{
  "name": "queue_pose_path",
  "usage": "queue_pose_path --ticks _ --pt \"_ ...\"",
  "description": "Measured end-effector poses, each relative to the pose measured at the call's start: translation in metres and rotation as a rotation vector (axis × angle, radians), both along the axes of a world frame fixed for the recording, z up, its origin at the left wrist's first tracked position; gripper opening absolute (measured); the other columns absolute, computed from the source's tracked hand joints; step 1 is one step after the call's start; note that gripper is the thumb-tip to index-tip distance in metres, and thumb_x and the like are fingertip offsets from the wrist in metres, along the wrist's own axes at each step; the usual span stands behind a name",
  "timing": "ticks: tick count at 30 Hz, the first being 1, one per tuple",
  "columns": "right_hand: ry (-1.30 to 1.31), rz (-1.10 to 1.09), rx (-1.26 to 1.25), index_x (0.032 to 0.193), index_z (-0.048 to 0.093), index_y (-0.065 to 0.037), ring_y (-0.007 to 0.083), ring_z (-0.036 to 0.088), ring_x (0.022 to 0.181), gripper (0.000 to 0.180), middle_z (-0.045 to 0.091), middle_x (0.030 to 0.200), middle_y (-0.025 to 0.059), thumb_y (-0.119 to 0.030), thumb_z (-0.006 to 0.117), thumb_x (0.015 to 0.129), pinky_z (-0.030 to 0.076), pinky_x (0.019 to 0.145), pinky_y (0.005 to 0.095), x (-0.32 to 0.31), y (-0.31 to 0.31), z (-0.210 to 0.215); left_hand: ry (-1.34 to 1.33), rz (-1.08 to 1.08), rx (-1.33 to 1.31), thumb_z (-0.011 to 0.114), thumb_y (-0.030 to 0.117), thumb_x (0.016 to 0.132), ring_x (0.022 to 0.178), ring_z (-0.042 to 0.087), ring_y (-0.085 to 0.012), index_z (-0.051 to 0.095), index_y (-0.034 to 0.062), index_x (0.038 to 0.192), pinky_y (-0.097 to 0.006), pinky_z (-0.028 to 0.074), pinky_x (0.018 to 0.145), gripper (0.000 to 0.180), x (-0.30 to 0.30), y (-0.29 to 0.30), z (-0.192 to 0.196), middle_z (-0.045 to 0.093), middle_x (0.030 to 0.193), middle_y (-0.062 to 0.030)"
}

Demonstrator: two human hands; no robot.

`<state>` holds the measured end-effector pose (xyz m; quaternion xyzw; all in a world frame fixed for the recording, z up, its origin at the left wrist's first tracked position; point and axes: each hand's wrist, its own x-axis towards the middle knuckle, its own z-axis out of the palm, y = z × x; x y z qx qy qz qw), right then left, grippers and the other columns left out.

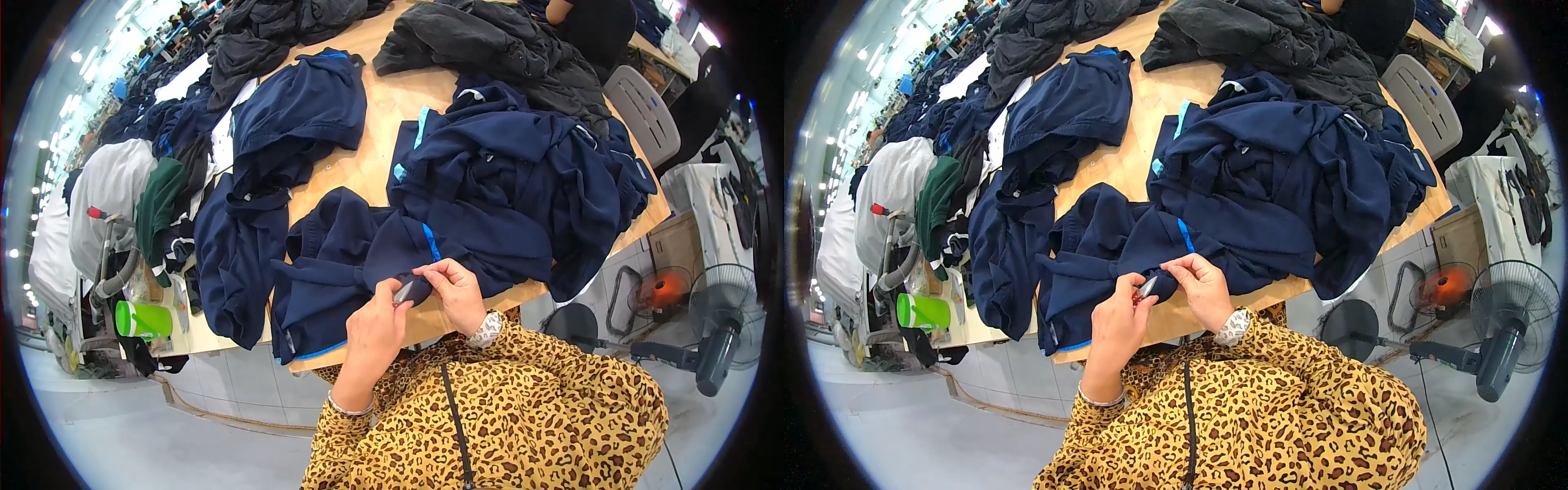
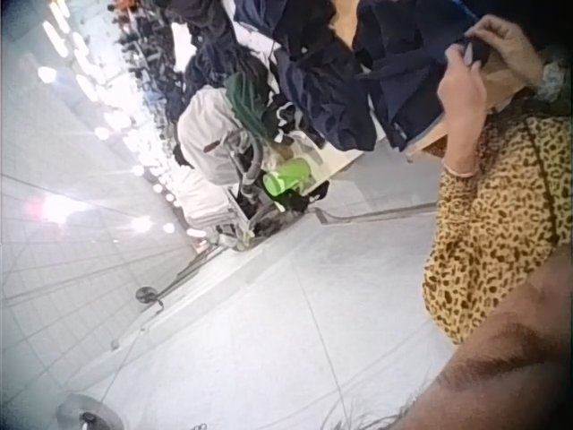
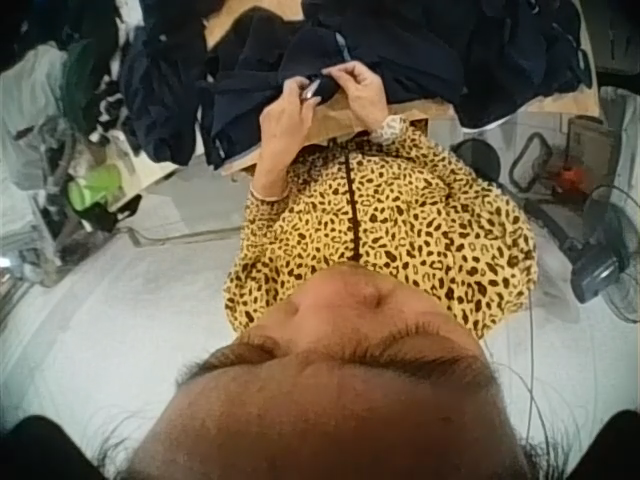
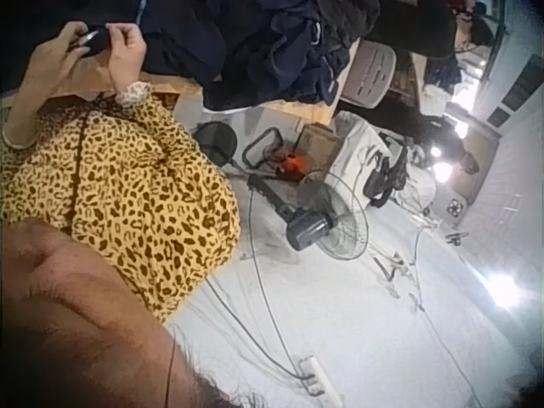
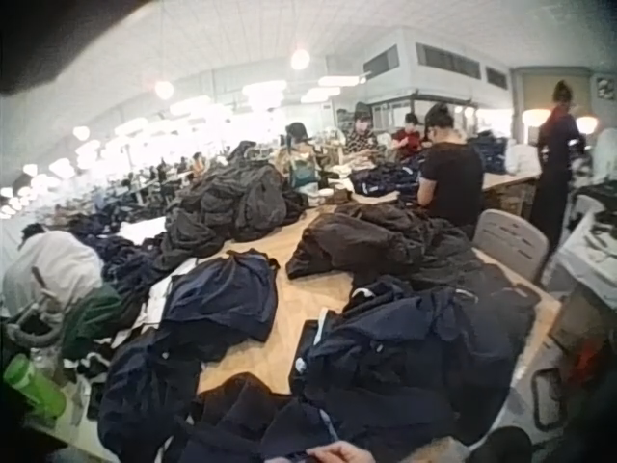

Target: Inspecting garments and removing loose threads using snips.

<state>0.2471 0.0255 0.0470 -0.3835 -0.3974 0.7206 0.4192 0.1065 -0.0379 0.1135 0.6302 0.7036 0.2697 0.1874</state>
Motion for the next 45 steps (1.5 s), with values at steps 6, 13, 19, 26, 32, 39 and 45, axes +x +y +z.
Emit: queue_pose_path --ticks 6,13,19,26,32,39,45 --pt "-0.019 -0.058 0.176 0.096 0.058 0.002 0.0086 0.057 0.090 0.010 0.064 0.104 0.0080 -0.006 0.053 0.093 0.046 0.082 0.0214 -0.001 -0.003 0.002 0.045 -0.066 -0.022 0.063 0.012 0.082 0.067 0.064 -0.0336 0.047 0.0036 0.102 -0.041 0.050 0.055 0.027 0.009 0.007 0.010 0.064 0.078 -0.0165" --pt "-0.133 -0.057 0.307 0.096 0.060 0.003 0.0091 0.057 0.092 0.009 0.064 0.106 0.0079 -0.004 0.055 0.091 0.046 0.083 0.0217 0.001 -0.005 0.005 0.078 -0.072 -0.045 0.064 0.011 0.081 0.067 0.064 -0.0329 0.047 0.0041 0.101 -0.040 0.050 0.055 0.027 0.013 0.011 0.011 0.064 0.078 -0.0153" --pt "-0.083 -0.082 0.281 0.096 0.060 0.001 0.0095 0.058 0.092 0.009 0.061 0.112 0.0077 -0.004 0.056 0.091 0.047 0.083 0.0240 0.001 -0.005 0.004 0.021 -0.069 -0.041 0.066 0.013 0.080 0.068 0.064 -0.0326 0.048 0.0039 0.106 -0.039 0.050 0.056 0.032 0.008 0.008 0.004 0.064 0.077 -0.0147" --pt "0.379 -0.120 -0.306 0.102 0.055 -0.003 0.0137 0.059 0.095 0.013 0.059 0.107 0.0056 -0.001 0.055 0.089 0.050 0.084 0.0281 0.007 0.000 0.005 -0.537 0.158 -0.040 0.075 0.012 0.074 0.068 0.054 -0.0115 0.043 0.0032 0.128 -0.024 0.046 0.061 0.064 -0.003 0.009 -0.035 0.061 0.093 -0.0085" --pt "0.348 -0.200 -0.336 0.100 0.055 -0.006 0.0169 0.059 0.088 0.013 0.060 0.101 0.0051 -0.006 0.060 0.087 0.050 0.080 0.0310 0.012 -0.012 -0.001 -1.247 0.194 -0.092 0.067 -0.007 0.075 0.068 0.054 -0.0059 0.038 0.0032 0.133 -0.017 0.044 0.062 0.065 -0.002 0.011 -0.060 0.061 0.091 -0.0081" --pt "0.297 0.381 -0.908 0.083 0.060 -0.009 0.0149 0.056 0.071 0.031 0.060 0.076 0.0021 -0.040 0.061 0.088 0.045 0.068 0.0270 0.022 -0.009 0.000 -1.276 0.139 -0.144 0.068 -0.007 0.075 0.062 0.050 -0.0030 0.037 0.0036 0.134 -0.014 0.037 0.048 0.067 -0.012 0.005 -0.054 0.058 0.085 -0.0046" --pt "0.339 0.151 -0.626 0.093 0.056 -0.011 0.0148 0.059 0.084 0.009 0.062 0.095 0.0024 -0.019 0.059 0.090 0.046 0.082 0.0294 0.010 0.004 0.007 -0.944 -0.042 -0.187 0.066 -0.006 0.077 0.066 0.048 -0.0032 0.034 0.0033 0.136 -0.015 0.040 0.057 0.067 -0.027 -0.001 -0.045 0.055 0.083 -0.0037"
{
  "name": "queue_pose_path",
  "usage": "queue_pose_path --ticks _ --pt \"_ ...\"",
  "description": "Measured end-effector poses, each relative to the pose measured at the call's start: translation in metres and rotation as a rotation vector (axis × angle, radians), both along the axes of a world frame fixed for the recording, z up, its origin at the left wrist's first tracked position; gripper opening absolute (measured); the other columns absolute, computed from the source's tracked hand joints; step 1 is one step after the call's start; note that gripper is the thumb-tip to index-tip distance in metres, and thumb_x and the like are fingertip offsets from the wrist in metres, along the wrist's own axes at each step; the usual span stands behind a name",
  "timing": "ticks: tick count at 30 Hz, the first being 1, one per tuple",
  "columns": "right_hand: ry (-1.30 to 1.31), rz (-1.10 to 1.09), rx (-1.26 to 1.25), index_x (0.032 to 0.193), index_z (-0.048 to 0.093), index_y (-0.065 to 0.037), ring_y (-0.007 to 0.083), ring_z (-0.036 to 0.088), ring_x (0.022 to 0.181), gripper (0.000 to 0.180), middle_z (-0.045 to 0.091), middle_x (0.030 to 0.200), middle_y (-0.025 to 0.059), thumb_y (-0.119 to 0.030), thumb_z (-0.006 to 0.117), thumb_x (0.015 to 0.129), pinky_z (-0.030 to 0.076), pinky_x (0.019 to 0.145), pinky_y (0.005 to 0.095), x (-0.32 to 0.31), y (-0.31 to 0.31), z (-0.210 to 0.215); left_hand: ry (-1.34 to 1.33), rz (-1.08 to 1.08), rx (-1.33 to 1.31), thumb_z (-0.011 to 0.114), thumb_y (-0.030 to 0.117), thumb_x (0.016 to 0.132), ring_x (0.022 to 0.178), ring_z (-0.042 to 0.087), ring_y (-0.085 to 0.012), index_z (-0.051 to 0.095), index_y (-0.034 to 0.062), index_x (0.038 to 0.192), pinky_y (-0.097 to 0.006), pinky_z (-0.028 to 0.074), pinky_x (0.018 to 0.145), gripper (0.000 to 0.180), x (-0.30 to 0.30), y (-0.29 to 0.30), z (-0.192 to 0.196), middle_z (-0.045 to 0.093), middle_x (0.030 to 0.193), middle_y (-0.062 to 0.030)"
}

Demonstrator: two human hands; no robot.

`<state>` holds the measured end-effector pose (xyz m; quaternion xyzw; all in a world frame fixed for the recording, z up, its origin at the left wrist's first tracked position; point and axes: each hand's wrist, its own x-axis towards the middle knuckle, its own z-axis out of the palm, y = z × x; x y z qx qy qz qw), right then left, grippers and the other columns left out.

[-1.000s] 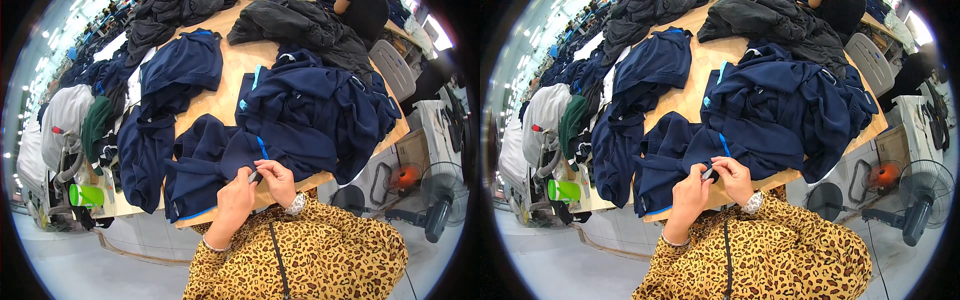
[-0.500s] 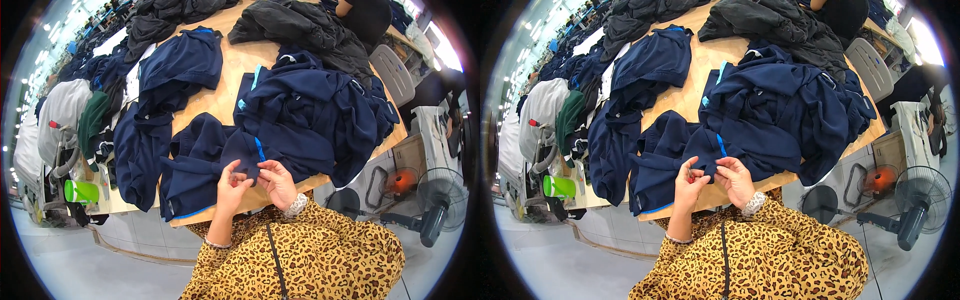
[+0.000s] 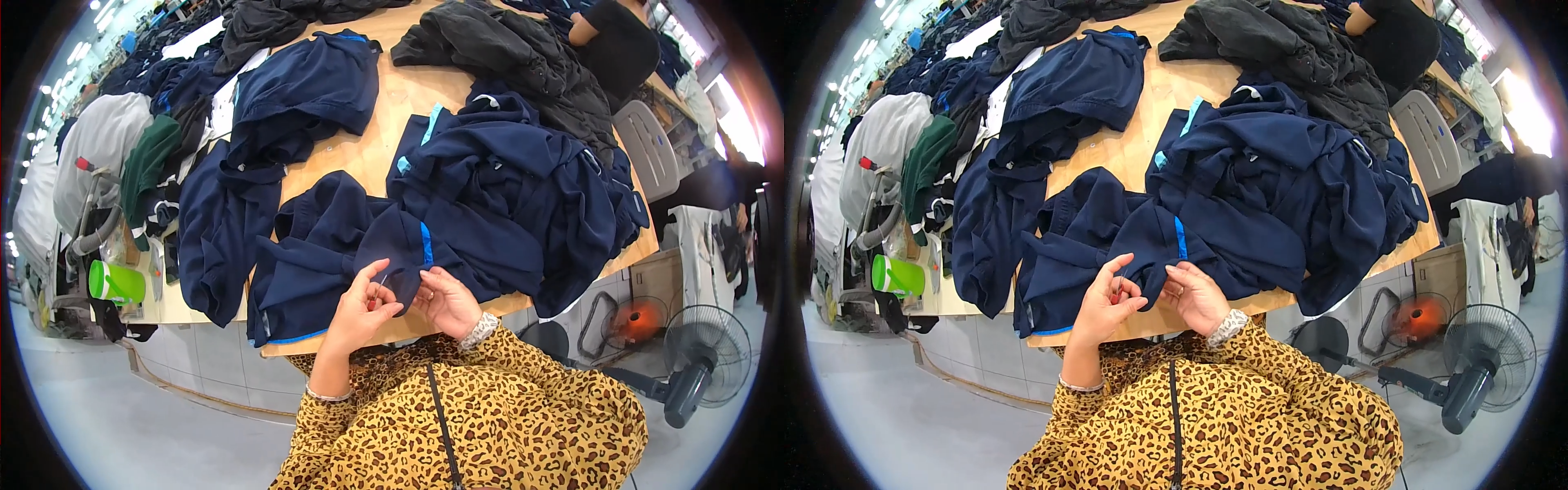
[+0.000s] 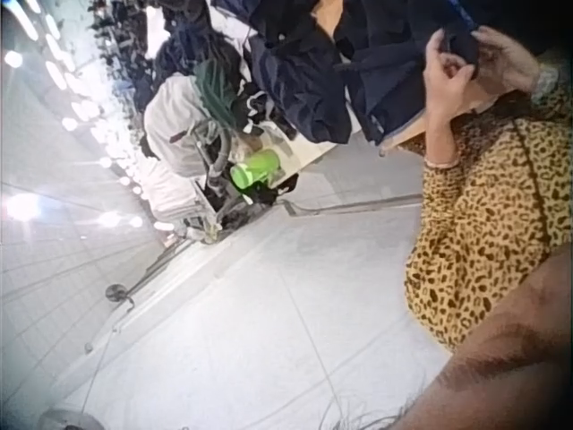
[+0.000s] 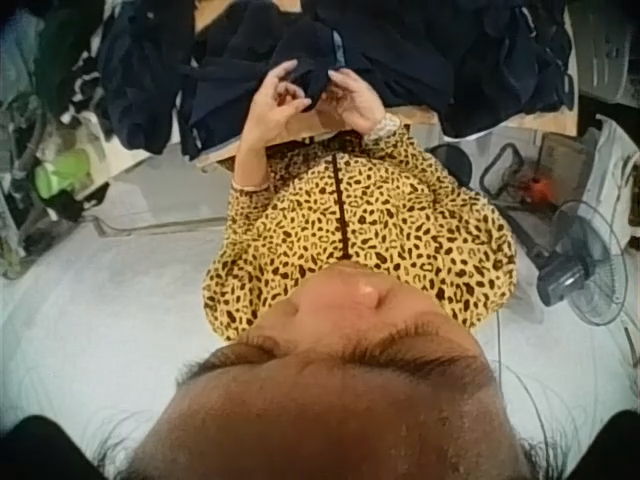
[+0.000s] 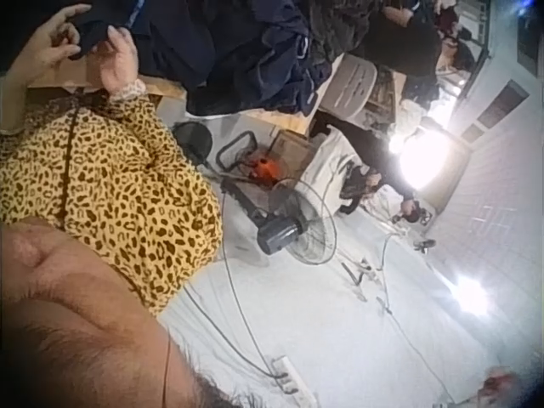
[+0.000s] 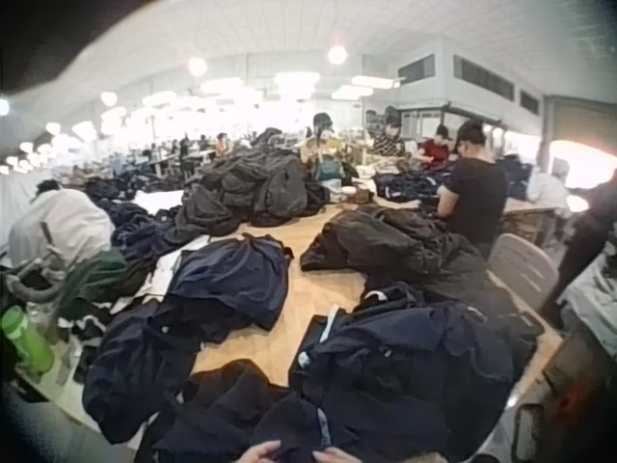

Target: Inspecting garments and removing loose threads using snips.

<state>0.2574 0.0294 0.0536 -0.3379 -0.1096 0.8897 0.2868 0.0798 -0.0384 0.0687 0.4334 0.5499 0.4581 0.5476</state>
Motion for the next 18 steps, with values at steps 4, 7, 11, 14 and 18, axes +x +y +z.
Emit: queue_pose_path --ticks 4,7,11,14,18 --pt "0.081 -0.098 0.042 0.097 0.053 -0.008 0.0191 0.061 0.099 0.006 0.063 0.103 0.0068 -0.013 0.052 0.093 0.048 0.091 0.0365 0.006 0.003 -0.001 -0.051 0.061 -0.049 0.067 -0.003 0.077 0.065 0.044 -0.0021 0.040 0.0016 0.132 -0.017 0.038 0.059 0.061 -0.003 0.002 0.002 0.057 0.078 -0.0004" --pt "0.104 -0.149 0.069 0.097 0.054 -0.007 0.0196 0.061 0.100 0.008 0.063 0.105 0.0080 -0.012 0.049 0.095 0.048 0.092 0.0368 0.009 0.002 -0.005 0.034 0.019 -0.042 0.066 -0.002 0.077 0.064 0.044 -0.0025 0.040 0.0014 0.131 -0.017 0.038 0.059 0.059 -0.002 0.004 0.003 0.056 0.077 -0.0001" --pt "0.055 -0.224 0.020 0.099 0.053 -0.006 0.0192 0.063 0.096 0.009 0.063 0.105 0.0092 -0.012 0.047 0.096 0.051 0.088 0.0351 0.011 0.000 -0.006 0.046 -0.011 0.036 0.066 -0.002 0.078 0.065 0.044 -0.0032 0.042 0.0018 0.129 -0.017 0.038 0.059 0.057 0.002 0.010 0.002 0.055 0.077 0.0005" --pt "0.065 -0.203 0.124 0.100 0.053 -0.007 0.0181 0.063 0.095 0.009 0.063 0.103 0.0080 -0.013 0.047 0.096 0.052 0.086 0.0344 0.010 0.001 -0.002 0.043 -0.007 0.039 0.066 -0.002 0.079 0.066 0.044 -0.0034 0.045 0.0020 0.126 -0.018 0.039 0.060 0.052 0.003 0.013 -0.001 0.055 0.079 0.0003" --pt "0.006 -0.205 0.109 0.101 0.051 -0.008 0.0182 0.063 0.095 0.009 0.062 0.102 0.0070 -0.014 0.047 0.096 0.052 0.085 0.0345 0.008 0.002 0.006 -0.007 0.106 0.133 0.066 0.000 0.080 0.065 0.043 -0.0037 0.055 0.0008 0.113 -0.018 0.039 0.060 0.035 0.011 0.014 -0.006 0.054 0.082 0.0005"
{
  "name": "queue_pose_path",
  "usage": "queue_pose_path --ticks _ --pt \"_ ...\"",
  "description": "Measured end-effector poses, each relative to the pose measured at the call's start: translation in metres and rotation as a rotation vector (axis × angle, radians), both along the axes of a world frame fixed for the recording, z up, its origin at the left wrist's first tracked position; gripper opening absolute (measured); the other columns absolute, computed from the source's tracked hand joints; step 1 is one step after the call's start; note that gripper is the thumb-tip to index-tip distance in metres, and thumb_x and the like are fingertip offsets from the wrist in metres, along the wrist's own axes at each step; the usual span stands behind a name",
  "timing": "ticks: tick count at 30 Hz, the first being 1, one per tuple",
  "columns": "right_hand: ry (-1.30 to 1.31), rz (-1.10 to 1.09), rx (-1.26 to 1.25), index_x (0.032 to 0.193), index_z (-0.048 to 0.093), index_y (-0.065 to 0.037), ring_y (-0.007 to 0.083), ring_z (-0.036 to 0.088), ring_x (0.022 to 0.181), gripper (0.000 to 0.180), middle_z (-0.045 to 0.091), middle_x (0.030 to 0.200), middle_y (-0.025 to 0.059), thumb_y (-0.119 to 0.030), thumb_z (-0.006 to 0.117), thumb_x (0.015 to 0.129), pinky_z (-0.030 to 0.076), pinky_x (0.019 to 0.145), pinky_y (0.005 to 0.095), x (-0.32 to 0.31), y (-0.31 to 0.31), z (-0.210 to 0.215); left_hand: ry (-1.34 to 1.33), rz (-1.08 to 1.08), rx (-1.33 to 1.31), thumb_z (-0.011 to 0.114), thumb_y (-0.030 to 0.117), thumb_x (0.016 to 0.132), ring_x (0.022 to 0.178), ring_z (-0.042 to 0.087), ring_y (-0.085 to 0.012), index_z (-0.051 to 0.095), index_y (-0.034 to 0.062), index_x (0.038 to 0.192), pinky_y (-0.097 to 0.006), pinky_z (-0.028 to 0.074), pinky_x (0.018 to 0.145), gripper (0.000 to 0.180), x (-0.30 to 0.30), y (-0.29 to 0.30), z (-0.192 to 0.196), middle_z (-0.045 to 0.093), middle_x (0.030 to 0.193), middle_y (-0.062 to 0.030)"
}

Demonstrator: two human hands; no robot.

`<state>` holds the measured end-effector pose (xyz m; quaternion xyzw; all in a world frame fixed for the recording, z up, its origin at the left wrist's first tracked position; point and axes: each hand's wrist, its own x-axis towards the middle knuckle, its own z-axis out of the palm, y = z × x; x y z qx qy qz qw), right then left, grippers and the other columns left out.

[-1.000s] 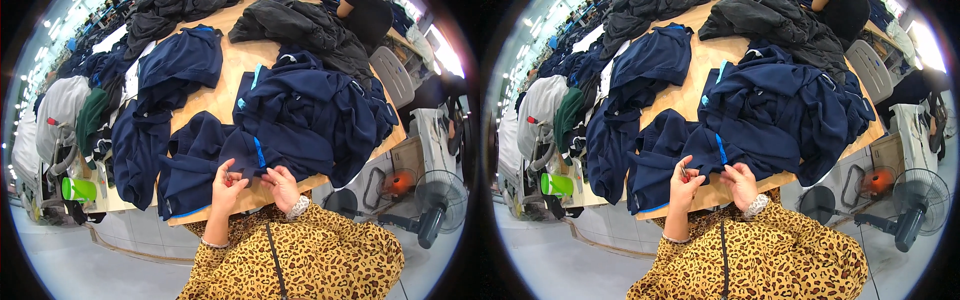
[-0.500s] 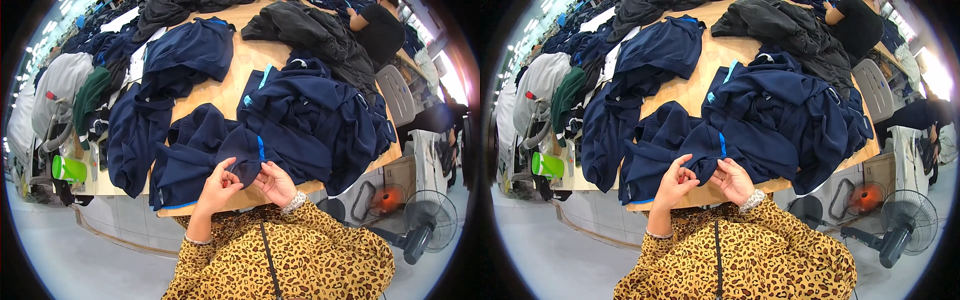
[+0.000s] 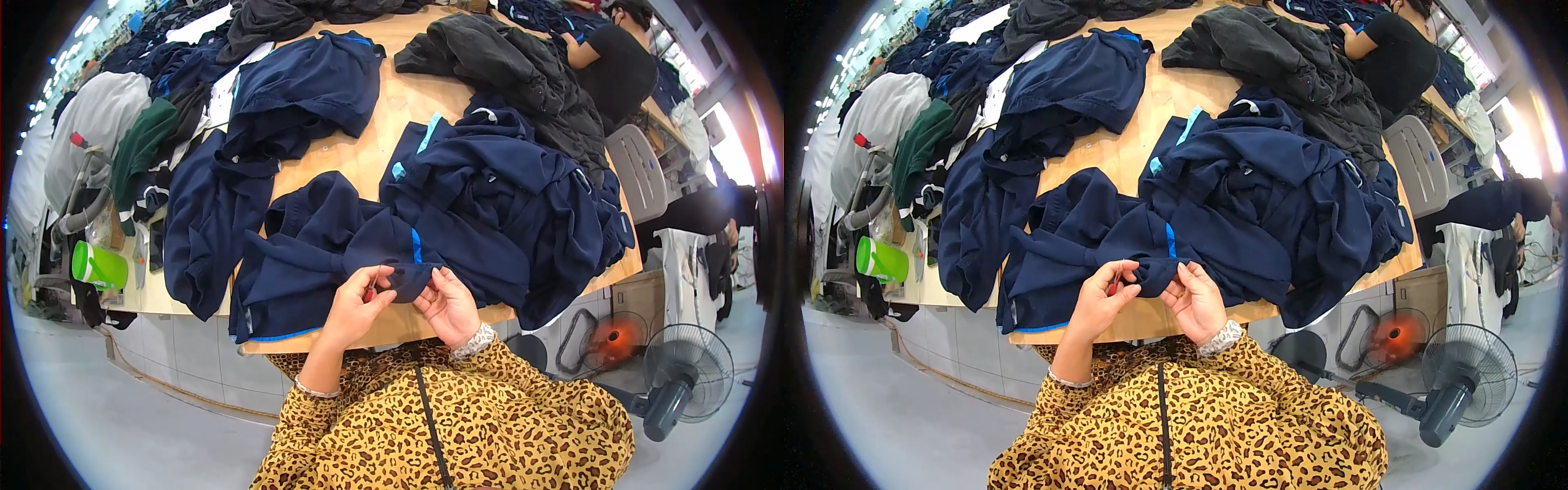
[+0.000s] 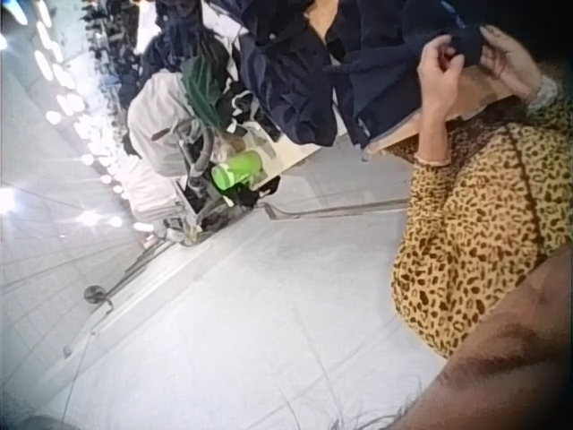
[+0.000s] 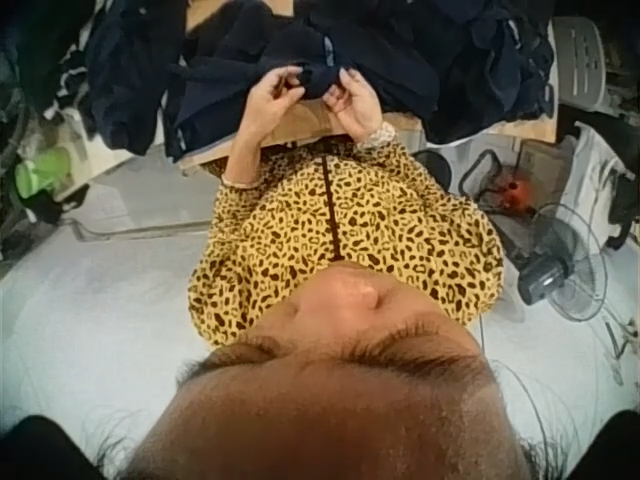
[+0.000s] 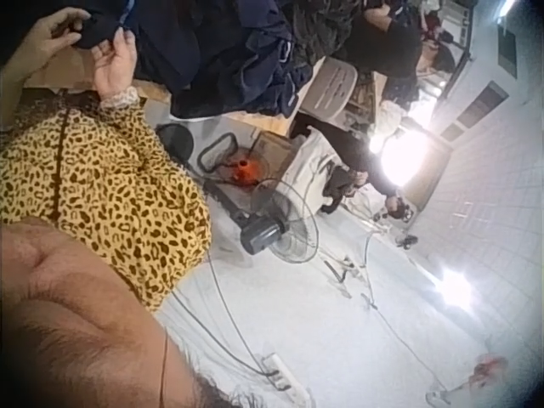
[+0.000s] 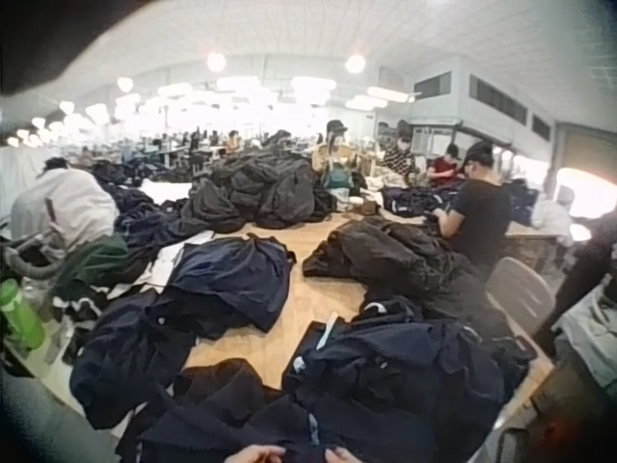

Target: Inspecting garments and removing loose threads using snips.

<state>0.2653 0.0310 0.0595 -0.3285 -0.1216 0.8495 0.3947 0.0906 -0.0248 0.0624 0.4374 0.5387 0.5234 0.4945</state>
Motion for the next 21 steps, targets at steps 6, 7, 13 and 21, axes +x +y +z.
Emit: queue_pose_path --ticks 6,7,13,21 --pt "-0.011 0.029 0.000 0.102 0.050 -0.006 0.0185 0.062 0.095 0.010 0.061 0.105 0.0083 -0.014 0.047 0.096 0.052 0.086 0.0350 -0.004 -0.001 0.007 0.099 0.194 0.012 0.066 0.002 0.080 0.065 0.045 -0.0037 0.061 -0.0007 0.097 -0.019 0.041 0.060 0.018 0.008 -0.006 -0.005 0.054 0.081 0.0009" --pt "0.006 0.037 0.030 0.102 0.050 -0.006 0.0185 0.062 0.095 0.010 0.061 0.105 0.0083 -0.014 0.047 0.096 0.052 0.086 0.0350 -0.005 -0.002 0.007 0.179 0.202 0.031 0.066 0.003 0.081 0.065 0.047 -0.0038 0.061 -0.0008 0.095 -0.019 0.042 0.060 0.016 0.009 -0.006 -0.005 0.055 0.080 0.0007" --pt "-0.024 0.040 0.051 0.102 0.050 -0.006 0.0181 0.060 0.099 0.009 0.060 0.105 0.0082 -0.009 0.050 0.093 0.049 0.090 0.0352 -0.009 -0.006 0.005 -0.064 0.090 -0.138 0.066 0.003 0.082 0.069 0.048 -0.0024 0.059 -0.0006 0.097 -0.017 0.040 0.062 0.016 0.011 -0.004 -0.006 0.055 0.078 0.0032" --pt "-0.015 0.129 -0.032 0.102 0.049 -0.006 0.0178 0.061 0.096 0.015 0.061 0.103 0.0070 -0.003 0.054 0.088 0.049 0.089 0.0346 -0.009 -0.005 0.002 -0.193 0.044 -0.163 0.065 0.000 0.081 0.070 0.050 -0.0032 0.060 0.0001 0.098 -0.018 0.043 0.064 0.017 -0.004 -0.010 -0.014 0.057 0.080 0.0018"
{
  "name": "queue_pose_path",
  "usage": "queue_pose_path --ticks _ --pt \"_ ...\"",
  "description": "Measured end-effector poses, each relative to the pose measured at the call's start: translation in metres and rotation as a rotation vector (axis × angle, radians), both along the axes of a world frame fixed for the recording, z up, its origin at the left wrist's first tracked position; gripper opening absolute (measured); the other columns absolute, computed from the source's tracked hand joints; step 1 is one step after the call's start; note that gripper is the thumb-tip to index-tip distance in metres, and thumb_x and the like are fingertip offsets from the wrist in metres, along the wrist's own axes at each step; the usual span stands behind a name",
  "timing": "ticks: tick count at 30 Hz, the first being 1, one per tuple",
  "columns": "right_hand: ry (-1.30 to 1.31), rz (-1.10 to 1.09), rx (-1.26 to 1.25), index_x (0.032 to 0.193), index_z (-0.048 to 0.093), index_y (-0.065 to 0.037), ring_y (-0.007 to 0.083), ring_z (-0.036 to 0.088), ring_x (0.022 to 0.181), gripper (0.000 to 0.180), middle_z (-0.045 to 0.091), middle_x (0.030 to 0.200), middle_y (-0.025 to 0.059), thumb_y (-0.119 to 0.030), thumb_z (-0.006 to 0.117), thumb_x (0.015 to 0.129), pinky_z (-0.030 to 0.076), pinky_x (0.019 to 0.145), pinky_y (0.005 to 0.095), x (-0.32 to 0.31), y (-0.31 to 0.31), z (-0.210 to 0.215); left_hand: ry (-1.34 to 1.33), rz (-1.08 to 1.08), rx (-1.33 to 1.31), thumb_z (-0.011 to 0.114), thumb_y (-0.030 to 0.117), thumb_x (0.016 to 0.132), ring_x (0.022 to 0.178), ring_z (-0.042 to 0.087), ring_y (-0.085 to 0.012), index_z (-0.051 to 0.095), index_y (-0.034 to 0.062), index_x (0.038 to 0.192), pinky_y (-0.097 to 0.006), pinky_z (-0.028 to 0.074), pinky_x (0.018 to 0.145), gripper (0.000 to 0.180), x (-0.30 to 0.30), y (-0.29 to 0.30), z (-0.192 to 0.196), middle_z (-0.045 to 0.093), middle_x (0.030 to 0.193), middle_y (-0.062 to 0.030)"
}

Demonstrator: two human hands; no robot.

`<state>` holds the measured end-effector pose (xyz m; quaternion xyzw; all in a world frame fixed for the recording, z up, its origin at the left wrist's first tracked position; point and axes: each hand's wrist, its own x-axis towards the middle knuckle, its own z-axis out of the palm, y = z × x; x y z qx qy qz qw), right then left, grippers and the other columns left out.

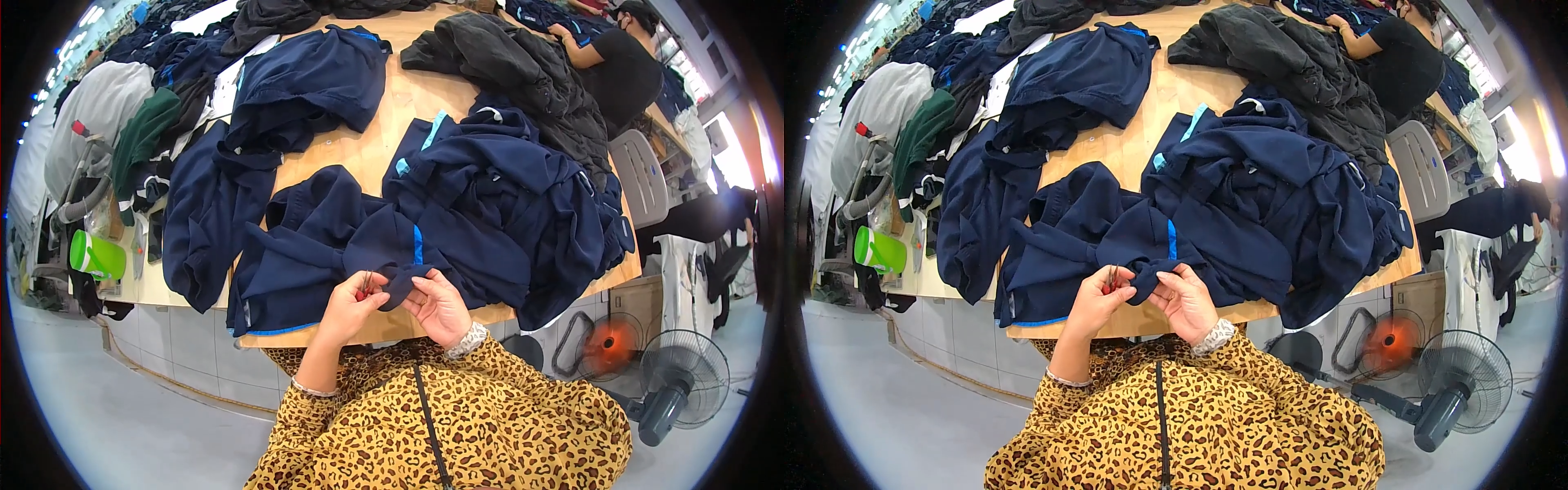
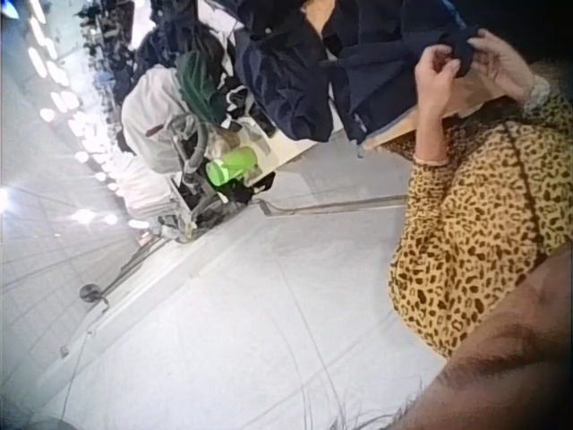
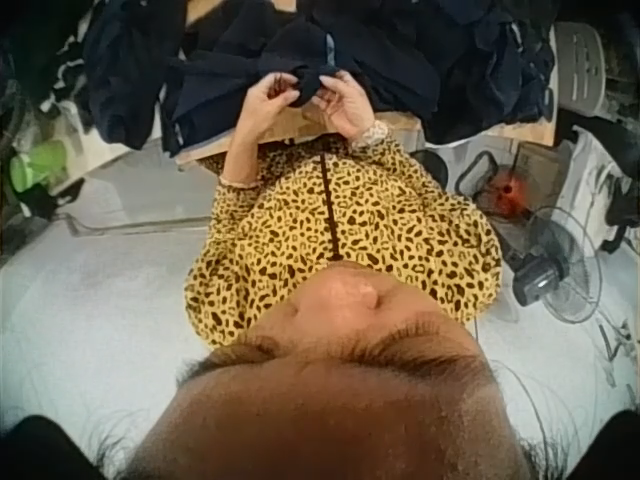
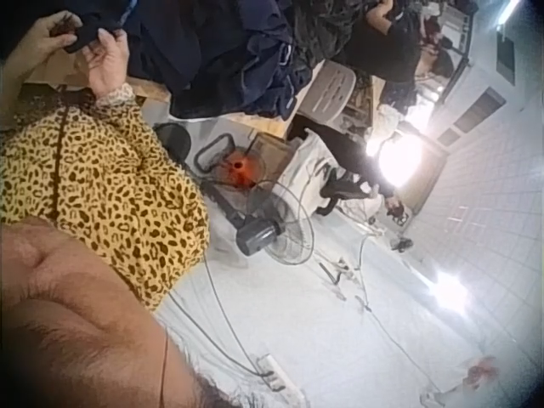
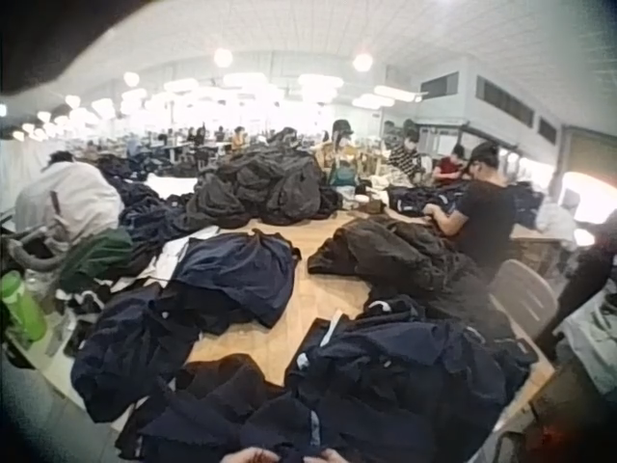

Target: Inspecting garments and removing loose threads using snips.

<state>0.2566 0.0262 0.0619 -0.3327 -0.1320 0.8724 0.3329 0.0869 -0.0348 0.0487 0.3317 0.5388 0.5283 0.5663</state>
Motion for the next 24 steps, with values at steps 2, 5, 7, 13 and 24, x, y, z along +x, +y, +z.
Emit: queue_pose_path --ticks 2,5,7,13,24 --pt "-0.035 -0.014 0.040 0.106 0.047 -0.006 0.0177 0.061 0.095 0.021 0.061 0.103 0.0069 -0.002 0.055 0.087 0.049 0.088 0.0340 -0.002 -0.001 -0.001 0.002 -0.014 0.006 0.065 0.000 0.081 0.070 0.050 -0.0030 0.061 0.0000 0.098 -0.018 0.042 0.064 0.017 0.000 -0.001 -0.002 0.057 0.080 0.0018" --pt "-0.095 -0.069 0.127 0.118 0.039 -0.004 0.0166 0.061 0.094 0.037 0.061 0.103 0.0070 0.000 0.058 0.086 0.049 0.087 0.0324 -0.007 -0.006 -0.002 0.249 0.124 0.094 0.067 0.000 0.079 0.070 0.050 -0.0035 0.062 -0.0001 0.094 -0.019 0.043 0.063 0.015 0.004 -0.003 0.000 0.056 0.081 0.0015" --pt "-0.128 -0.108 0.179 0.125 0.034 -0.004 0.0158 0.061 0.094 0.047 0.062 0.103 0.0070 0.000 0.059 0.085 0.049 0.085 0.0312 -0.010 -0.008 -0.003 0.437 0.211 0.174 0.069 0.001 0.077 0.067 0.053 -0.0065 0.064 -0.0002 0.090 -0.021 0.044 0.059 0.014 0.010 -0.004 0.004 0.057 0.080 -0.0012" --pt "-0.206 -0.107 0.213 0.144 0.007 -0.002 0.0125 0.059 0.091 0.079 0.062 0.100 0.0066 0.000 0.060 0.085 0.047 0.081 0.0286 -0.011 -0.015 -0.002 0.745 0.229 0.340 0.069 0.006 0.078 0.060 0.057 -0.0154 0.063 -0.0003 0.088 -0.024 0.045 0.054 0.013 0.030 0.001 0.007 0.058 0.083 -0.0072" --pt "-0.161 -0.072 0.083 0.144 0.006 -0.002 0.0163 0.060 0.095 0.078 0.060 0.103 0.0093 0.001 0.058 0.086 0.048 0.087 0.0327 -0.008 -0.008 0.000 -0.204 0.195 -0.076 0.065 0.016 0.087 0.050 0.041 -0.0027 0.058 0.0049 0.096 -0.018 0.030 0.043 0.016 0.016 0.000 0.001 0.048 0.063 0.0050"
